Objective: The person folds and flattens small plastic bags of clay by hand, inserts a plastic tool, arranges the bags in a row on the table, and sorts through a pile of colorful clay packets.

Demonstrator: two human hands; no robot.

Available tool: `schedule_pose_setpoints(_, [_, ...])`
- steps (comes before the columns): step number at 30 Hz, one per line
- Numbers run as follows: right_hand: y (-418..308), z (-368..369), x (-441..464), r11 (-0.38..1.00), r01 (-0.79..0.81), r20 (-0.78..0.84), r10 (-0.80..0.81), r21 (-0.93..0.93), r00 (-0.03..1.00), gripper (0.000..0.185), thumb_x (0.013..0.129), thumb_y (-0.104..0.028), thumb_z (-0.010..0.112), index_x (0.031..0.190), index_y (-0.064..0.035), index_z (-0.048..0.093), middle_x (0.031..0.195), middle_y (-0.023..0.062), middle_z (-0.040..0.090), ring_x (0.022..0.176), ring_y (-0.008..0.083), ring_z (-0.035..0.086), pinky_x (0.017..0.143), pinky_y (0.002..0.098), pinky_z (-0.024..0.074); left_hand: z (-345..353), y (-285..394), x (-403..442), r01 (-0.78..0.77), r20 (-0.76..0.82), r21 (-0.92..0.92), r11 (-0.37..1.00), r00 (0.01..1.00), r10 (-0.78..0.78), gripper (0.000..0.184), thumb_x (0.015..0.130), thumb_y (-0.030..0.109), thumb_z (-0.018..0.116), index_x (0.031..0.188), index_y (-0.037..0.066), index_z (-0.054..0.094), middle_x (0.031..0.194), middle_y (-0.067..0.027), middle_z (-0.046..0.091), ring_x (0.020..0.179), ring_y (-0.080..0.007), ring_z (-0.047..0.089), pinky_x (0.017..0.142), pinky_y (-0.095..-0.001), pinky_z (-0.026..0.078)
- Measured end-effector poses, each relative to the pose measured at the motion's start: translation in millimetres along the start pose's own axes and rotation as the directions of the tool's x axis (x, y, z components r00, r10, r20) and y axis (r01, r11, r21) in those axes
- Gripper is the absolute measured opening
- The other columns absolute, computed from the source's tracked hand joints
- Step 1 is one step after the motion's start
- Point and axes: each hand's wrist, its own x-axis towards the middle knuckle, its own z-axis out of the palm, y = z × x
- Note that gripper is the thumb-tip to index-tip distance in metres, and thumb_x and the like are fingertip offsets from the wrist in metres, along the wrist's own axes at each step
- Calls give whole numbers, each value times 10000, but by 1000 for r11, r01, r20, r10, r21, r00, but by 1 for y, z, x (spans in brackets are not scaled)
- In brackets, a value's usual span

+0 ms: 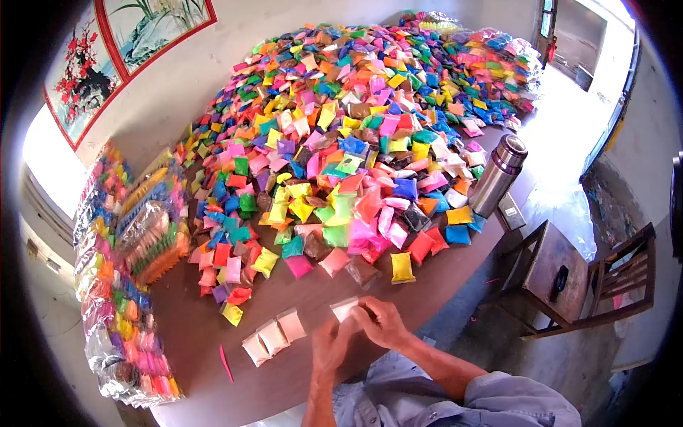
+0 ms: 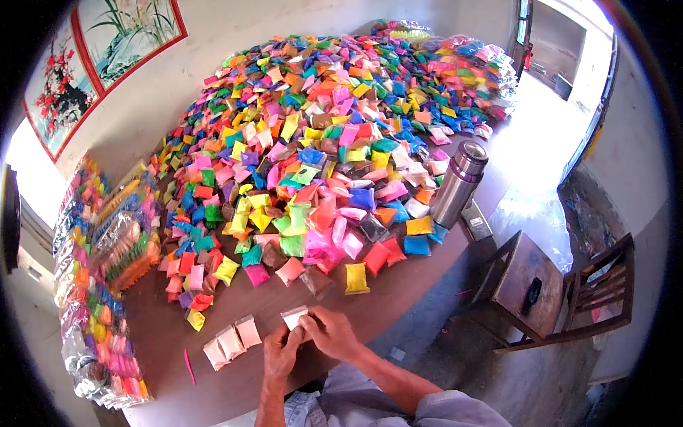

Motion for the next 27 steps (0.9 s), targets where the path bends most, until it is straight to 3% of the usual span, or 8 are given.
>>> schedule_pose_setpoints(4, [-3, 2, 1, 999, 48, -11, -48, 9, 999, 227, 991, -245, 651, 1038, -22, 661, 810, 162, 686, 714, 305, 696, 620, 387, 523, -2, -12, 1, 15, -23, 59, 998, 1000, -14, 285, 992, 249, 671, 870, -8, 655, 758, 54, 560, 717, -57, 470, 605, -254, 401])
schedule_pose_setpoints(9, [-6, -5, 0, 1000, -25, 39, 24, 13, 999, 248, 998, -255, 638, 1063, -16, 660, 840, 172, 699, 757, 328, 713, 654, 396, 543, -2, -9, 0, 42, 11, 4, 999, 999, -42, 289, 1000, 247, 660, 875, -13, 674, 749, 51, 566, 707, -61, 480, 606, -254, 406])
schedule_pose_setpoints(13, [1, 0, 0, 999, 17, -58, -14, 51, 998, 253, 996, -254, 643, 1072, -12, 658, 860, 175, 705, 773, 323, 720, 665, 400, 547, 6, -2, -1, -20, -4, 6, 1000, 1000, 20, 361, 973, 271, 684, 819, -52, 636, 674, 8, 500, 702, -78, 472, 564, -302, 403])
schedule_pose_setpoints(17, [-5, -1, -1, 997, -19, -55, 23, 74, 998, 255, 993, -238, 646, 1087, -1, 650, 883, 180, 710, 794, 316, 729, 677, 398, 555, 5, -12, 0, 27, -36, 77, 997, 999, -24, 348, 975, 275, 679, 882, -60, 679, 718, -11, 618, 700, -98, 540, 601, -316, 449])
schedule_pose_setpoints(19, [-4, -2, 1, 996, -11, 6, 11, 87, 1000, 242, 996, -226, 642, 1087, -2, 645, 869, 176, 706, 801, 310, 727, 681, 389, 554, 6, 0, -2, 0, -41, -82, 997, 999, -3, 336, 980, 266, 669, 905, -61, 687, 742, -23, 657, 714, -101, 567, 625, -319, 469])
schedule_pose_setpoints(24, [3, -3, 0, 996, -4, -34, 7, 87, 999, 227, 977, -209, 632, 1084, -11, 661, 894, 187, 690, 797, 338, 695, 708, 397, 540, 2, 4, -1, 59, 20, -77, 995, 998, -58, 293, 994, 237, 651, 888, -32, 697, 754, 16, 636, 737, -79, 560, 638, -276, 463])
schedule_pose_setpoints(26, [5, -3, 0, 993, 62, -15, -61, 96, 998, 217, 989, -216, 654, 1099, -30, 651, 911, 194, 684, 818, 355, 703, 688, 402, 537, -1, -2, 0, 27, 29, -227, 974, 999, -20, 219, 1002, 192, 653, 1099, 6, 716, 887, 37, 638, 806, -45, 537, 697, -222, 422])
schedule_pose_setpoints(27, [5, -3, -1, 994, 61, 13, -62, 92, 998, 219, 988, -212, 658, 1113, -32, 655, 928, 209, 688, 845, 350, 709, 708, 400, 538, 4, 5, 0, 25, -6, -259, 966, 1000, -27, 231, 1004, 204, 651, 1102, 3, 709, 886, 45, 636, 811, -41, 532, 708, -220, 418])
